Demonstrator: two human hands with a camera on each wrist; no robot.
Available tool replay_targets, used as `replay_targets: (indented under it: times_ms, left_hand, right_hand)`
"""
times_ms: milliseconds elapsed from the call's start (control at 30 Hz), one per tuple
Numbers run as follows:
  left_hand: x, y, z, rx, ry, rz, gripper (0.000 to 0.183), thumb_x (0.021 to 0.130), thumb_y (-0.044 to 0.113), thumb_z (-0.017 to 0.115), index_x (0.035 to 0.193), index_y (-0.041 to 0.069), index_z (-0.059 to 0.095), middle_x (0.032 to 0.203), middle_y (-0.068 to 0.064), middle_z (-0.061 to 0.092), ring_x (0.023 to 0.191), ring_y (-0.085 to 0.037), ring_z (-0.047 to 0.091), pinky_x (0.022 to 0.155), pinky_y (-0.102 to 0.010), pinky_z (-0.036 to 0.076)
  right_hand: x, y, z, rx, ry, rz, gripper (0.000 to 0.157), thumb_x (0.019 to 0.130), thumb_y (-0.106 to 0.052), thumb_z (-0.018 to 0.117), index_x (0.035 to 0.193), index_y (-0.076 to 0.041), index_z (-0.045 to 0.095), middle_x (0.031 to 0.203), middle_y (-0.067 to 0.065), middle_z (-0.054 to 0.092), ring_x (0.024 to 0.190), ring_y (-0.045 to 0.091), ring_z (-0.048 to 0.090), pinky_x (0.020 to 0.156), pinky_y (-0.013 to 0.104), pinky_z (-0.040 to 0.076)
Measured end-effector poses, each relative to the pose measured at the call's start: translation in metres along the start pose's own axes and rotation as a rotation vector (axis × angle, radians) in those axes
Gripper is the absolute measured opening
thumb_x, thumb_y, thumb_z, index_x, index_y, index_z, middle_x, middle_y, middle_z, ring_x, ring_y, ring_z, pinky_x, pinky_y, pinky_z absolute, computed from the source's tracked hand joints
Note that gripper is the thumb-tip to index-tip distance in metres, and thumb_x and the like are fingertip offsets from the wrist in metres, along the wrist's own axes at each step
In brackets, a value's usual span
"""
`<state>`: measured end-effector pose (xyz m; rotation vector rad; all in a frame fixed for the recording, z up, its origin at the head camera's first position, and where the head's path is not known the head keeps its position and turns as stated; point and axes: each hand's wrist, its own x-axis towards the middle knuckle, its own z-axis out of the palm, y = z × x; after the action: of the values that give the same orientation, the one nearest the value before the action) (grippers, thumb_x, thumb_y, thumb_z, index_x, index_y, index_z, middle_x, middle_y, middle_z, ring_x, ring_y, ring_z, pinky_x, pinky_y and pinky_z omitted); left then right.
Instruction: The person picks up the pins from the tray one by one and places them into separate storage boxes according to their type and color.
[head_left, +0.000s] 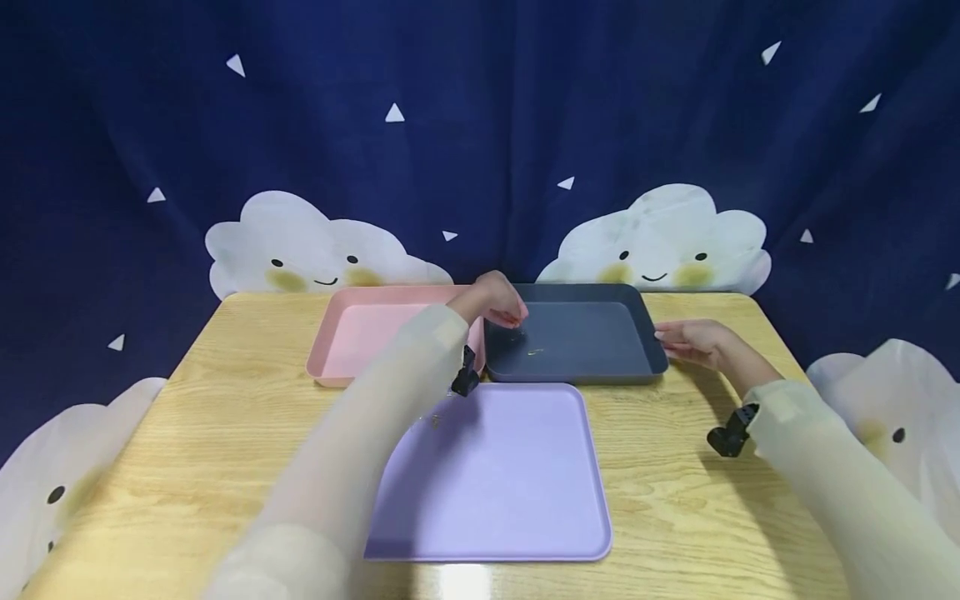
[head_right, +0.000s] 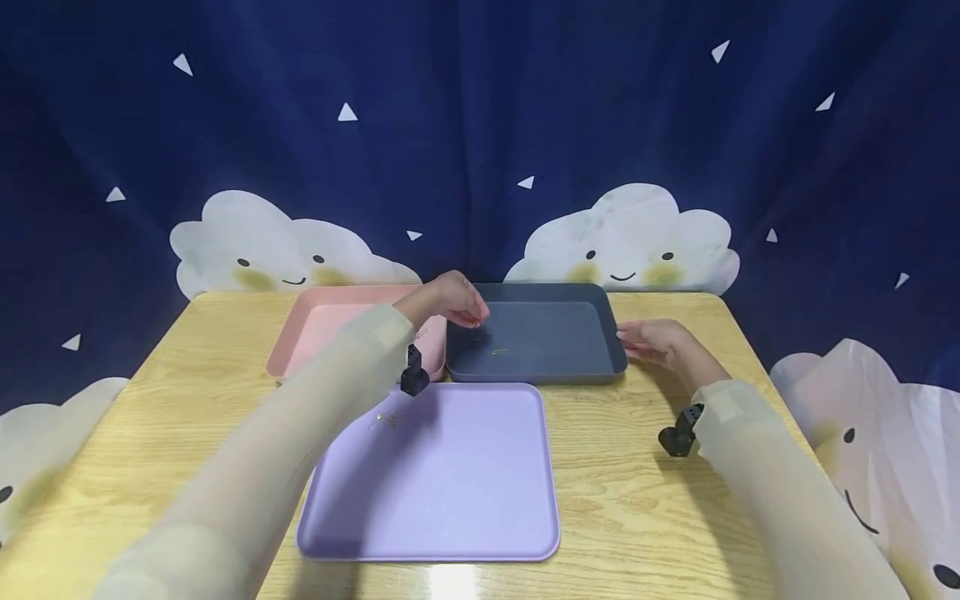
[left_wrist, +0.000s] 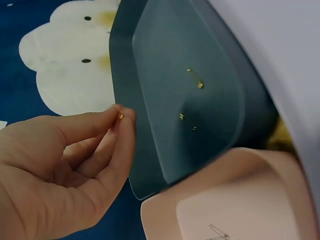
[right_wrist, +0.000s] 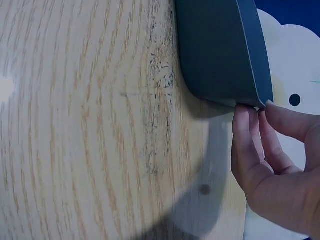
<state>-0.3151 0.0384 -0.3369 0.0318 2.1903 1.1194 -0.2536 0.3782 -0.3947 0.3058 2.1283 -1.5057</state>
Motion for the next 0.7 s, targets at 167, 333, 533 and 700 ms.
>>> replay_targets:
  times_ms: [167, 333, 533, 700]
  left_hand:
    - [0.032, 0.001, 0.001, 0.074, 0.025, -0.040, 0.009, 0.078, -0.008, 0.070, 0.087, -0.005, 0.072, 0.083, -0.016, 0.072, 0.073, -0.021, 0.069, 0.070, -0.030, 0.062]
    - [0.049, -0.003, 0.004, 0.258, 0.116, -0.086, 0.009, 0.075, -0.003, 0.072, 0.084, -0.002, 0.072, 0.075, -0.009, 0.071, 0.064, -0.016, 0.068, 0.060, -0.026, 0.060]
    - [0.044, -0.005, 0.006, 0.365, 0.221, -0.031, 0.030, 0.079, -0.003, 0.067, 0.109, -0.006, 0.062, 0.102, -0.015, 0.068, 0.063, -0.016, 0.066, 0.069, -0.026, 0.061]
    - [0.030, -0.002, 0.011, 0.442, 0.263, 0.005, 0.033, 0.085, 0.007, 0.067, 0.115, -0.004, 0.060, 0.090, -0.010, 0.066, 0.057, -0.012, 0.061, 0.072, -0.025, 0.061]
  right_hand:
    - [-0.003, -0.004, 0.002, -0.010, 0.027, -0.003, 0.061, 0.098, -0.008, 0.050, 0.148, 0.010, 0.020, 0.078, -0.021, 0.061, 0.077, -0.008, 0.061, 0.080, 0.013, 0.055]
    - [-0.003, -0.007, 0.007, -0.049, 0.050, 0.006, 0.058, 0.097, -0.007, 0.050, 0.147, 0.009, 0.026, 0.082, -0.020, 0.059, 0.077, -0.008, 0.060, 0.086, 0.017, 0.056]
    - [-0.005, -0.012, 0.008, -0.082, 0.084, 0.011, 0.054, 0.096, -0.006, 0.049, 0.146, 0.008, 0.031, 0.086, -0.017, 0.061, 0.077, -0.008, 0.060, 0.087, 0.019, 0.056]
    - [-0.007, -0.010, 0.004, -0.074, 0.098, 0.016, 0.051, 0.097, -0.001, 0.041, 0.146, 0.008, 0.030, 0.082, -0.018, 0.063, 0.075, -0.007, 0.060, 0.086, 0.019, 0.056]
